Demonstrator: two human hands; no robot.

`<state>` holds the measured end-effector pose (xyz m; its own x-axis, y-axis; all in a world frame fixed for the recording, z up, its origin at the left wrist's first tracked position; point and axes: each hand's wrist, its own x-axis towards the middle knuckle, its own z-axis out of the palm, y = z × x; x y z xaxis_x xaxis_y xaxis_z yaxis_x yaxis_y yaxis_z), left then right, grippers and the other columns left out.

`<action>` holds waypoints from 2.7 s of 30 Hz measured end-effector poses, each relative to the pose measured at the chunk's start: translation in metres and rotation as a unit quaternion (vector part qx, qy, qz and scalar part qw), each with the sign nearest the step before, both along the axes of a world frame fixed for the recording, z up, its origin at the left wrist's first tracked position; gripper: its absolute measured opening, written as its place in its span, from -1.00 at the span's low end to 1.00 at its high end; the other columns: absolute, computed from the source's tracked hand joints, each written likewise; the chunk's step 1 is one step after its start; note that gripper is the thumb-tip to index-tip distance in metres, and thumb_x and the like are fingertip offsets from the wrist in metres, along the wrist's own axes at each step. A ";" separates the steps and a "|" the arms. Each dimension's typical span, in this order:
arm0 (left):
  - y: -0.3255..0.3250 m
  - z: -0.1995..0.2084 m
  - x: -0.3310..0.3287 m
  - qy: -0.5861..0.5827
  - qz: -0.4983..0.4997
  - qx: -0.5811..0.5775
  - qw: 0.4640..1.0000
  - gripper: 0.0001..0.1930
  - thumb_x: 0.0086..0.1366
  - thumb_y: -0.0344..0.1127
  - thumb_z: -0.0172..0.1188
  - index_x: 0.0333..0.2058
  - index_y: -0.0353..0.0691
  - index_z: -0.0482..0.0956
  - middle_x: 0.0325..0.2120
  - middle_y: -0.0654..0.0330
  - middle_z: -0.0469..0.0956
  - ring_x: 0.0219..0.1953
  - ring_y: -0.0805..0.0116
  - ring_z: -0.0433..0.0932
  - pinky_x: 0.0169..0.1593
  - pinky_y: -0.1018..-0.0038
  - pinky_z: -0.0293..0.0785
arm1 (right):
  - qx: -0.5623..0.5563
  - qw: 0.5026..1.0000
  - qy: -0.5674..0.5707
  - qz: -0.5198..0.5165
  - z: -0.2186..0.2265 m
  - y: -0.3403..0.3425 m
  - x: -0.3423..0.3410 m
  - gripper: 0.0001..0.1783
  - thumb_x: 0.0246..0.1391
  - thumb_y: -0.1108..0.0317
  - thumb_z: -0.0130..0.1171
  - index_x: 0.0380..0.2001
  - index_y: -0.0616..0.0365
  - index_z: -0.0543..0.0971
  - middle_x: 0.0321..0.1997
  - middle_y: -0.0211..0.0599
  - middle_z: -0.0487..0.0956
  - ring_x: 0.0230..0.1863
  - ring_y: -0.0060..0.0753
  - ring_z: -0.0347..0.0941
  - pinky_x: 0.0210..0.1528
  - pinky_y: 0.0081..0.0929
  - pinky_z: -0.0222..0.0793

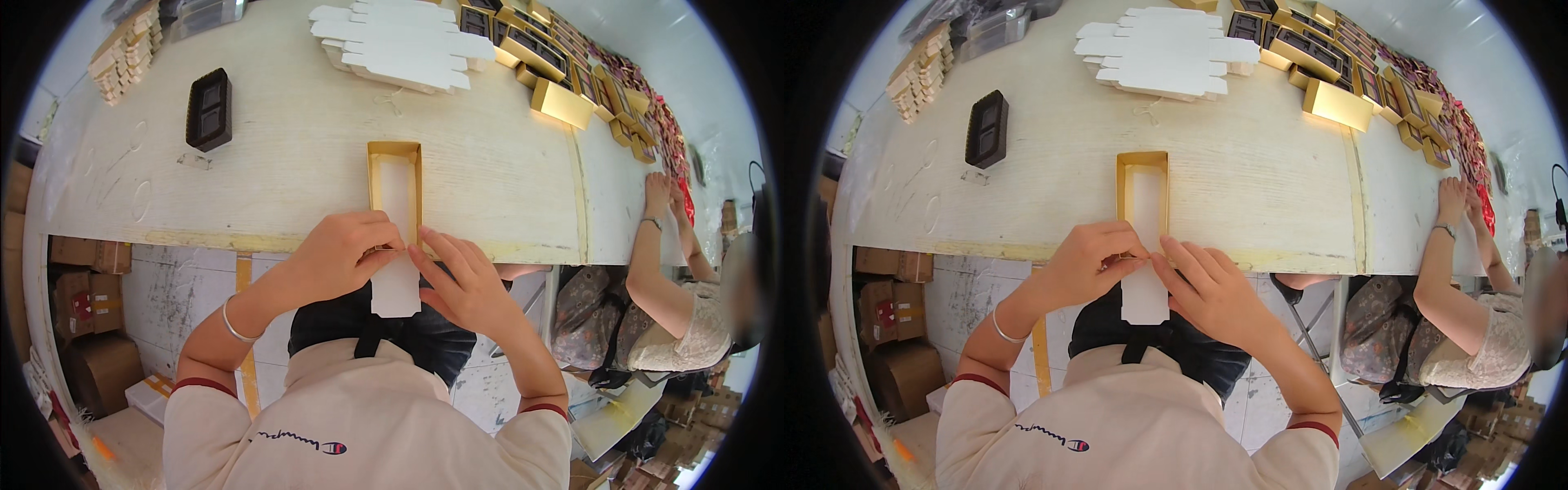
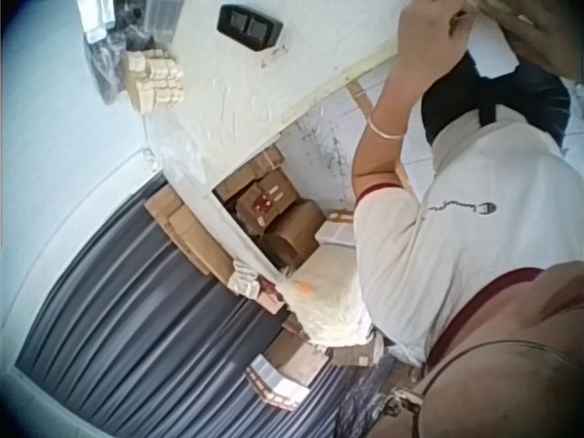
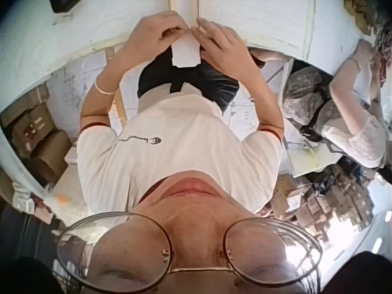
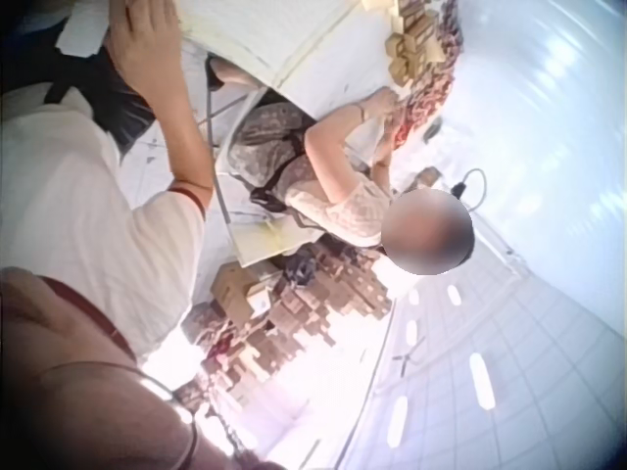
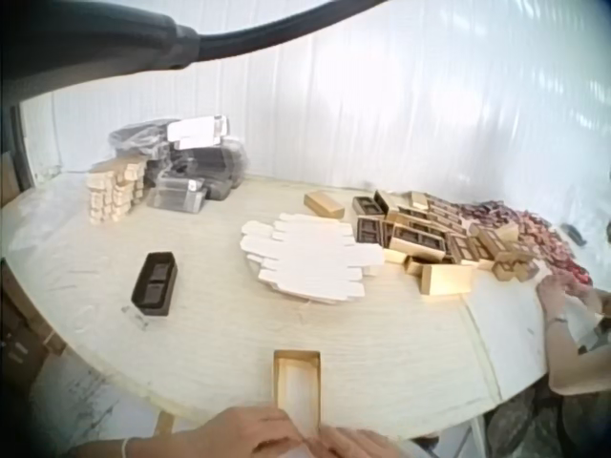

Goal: The person folds flat white cardboard pieces into small rectangular boxes. They insert a black plastic tray into each assembled box and place the finished units on the table. The person repeats this process multiple times.

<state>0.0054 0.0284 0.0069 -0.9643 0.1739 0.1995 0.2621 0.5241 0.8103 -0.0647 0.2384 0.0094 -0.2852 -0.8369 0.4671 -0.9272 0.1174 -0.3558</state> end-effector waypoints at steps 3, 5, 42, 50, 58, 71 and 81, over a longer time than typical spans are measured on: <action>-0.006 -0.004 -0.005 0.001 -0.034 0.039 0.999 -0.93 0.22 -0.43 0.20 -0.33 -0.27 0.55 -0.43 0.14 0.51 -0.44 0.31 0.48 -0.35 0.48 0.41 | -0.075 0.994 -0.083 0.005 -0.017 -0.005 -0.007 -0.63 -0.18 0.61 0.27 -0.19 0.21 0.55 -0.18 -0.15 0.43 -0.27 -0.15 0.41 -0.25 -0.36 0.37; -0.014 0.001 -0.003 -0.079 -0.043 0.116 0.989 -0.82 0.31 -0.38 0.12 -0.13 -0.24 0.47 -0.32 0.13 0.54 -0.36 0.35 0.50 -0.26 0.47 0.43 | -0.107 0.974 -0.199 -0.010 -0.019 -0.014 -0.011 -0.72 -0.11 0.63 0.26 -0.25 0.22 0.57 -0.19 -0.16 0.42 -0.32 -0.21 0.40 -0.32 -0.42 0.37; -0.061 -0.027 -0.040 0.116 0.029 -0.143 0.983 -0.19 -0.12 -0.12 0.47 0.15 -0.17 0.35 0.09 0.07 0.37 0.15 0.05 0.29 0.23 0.18 0.16 | -0.061 0.996 -0.071 0.000 0.068 -0.088 -0.064 -0.73 -0.18 0.68 0.11 -0.31 0.28 0.57 -0.28 -0.08 0.57 -0.11 0.00 0.46 -0.06 -0.28 0.39; -0.060 -0.035 -0.035 0.189 0.044 -0.136 0.972 -0.32 0.16 -0.10 0.24 0.22 -0.22 0.30 0.00 0.05 0.43 0.04 0.07 0.35 0.16 0.23 0.21 | 0.124 0.962 0.217 0.112 0.019 -0.299 -0.016 -0.85 -0.01 0.33 0.22 -0.38 0.16 0.55 -0.25 -0.25 0.52 -0.15 -0.21 0.41 -0.13 -0.35 0.30; -0.056 -0.039 -0.037 0.211 0.046 -0.033 0.976 -0.33 0.11 -0.16 0.30 0.19 -0.23 0.33 -0.01 0.07 0.45 0.04 0.07 0.37 0.16 0.21 0.23 | 0.083 0.980 0.150 0.100 0.028 -0.326 -0.033 -0.86 -0.09 0.32 0.29 -0.53 0.11 0.54 -0.41 -0.31 0.52 -0.26 -0.21 0.42 -0.22 -0.32 0.29; -0.053 -0.025 -0.028 0.112 0.098 -0.091 0.985 -0.19 -0.01 -0.15 0.41 0.22 -0.20 0.28 -0.01 0.04 0.45 0.08 0.07 0.35 0.17 0.22 0.17 | -0.116 0.816 -0.566 0.024 0.098 -0.052 -0.092 -0.78 0.15 0.26 0.24 -0.40 0.13 0.45 -0.54 -0.49 0.49 -0.58 -0.70 0.38 -0.52 -0.77 0.25; -0.051 0.003 -0.035 0.019 0.008 -0.149 0.989 -0.17 0.01 -0.26 0.40 0.26 -0.22 0.22 0.14 -0.02 0.35 0.13 0.05 0.34 0.25 0.25 0.16 | -0.098 0.646 -0.751 -0.102 0.012 0.005 -0.068 -0.79 0.17 0.30 0.22 -0.24 0.18 0.47 -0.52 -0.49 0.40 -0.56 -0.63 0.29 -0.46 -0.69 0.27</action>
<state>-0.0297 -0.0229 0.0095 -0.9605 0.2145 0.1774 0.2783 0.7422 0.6096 -0.1328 0.2433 0.0210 -0.6344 -0.6772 -0.3727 0.5071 -0.0007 -0.8619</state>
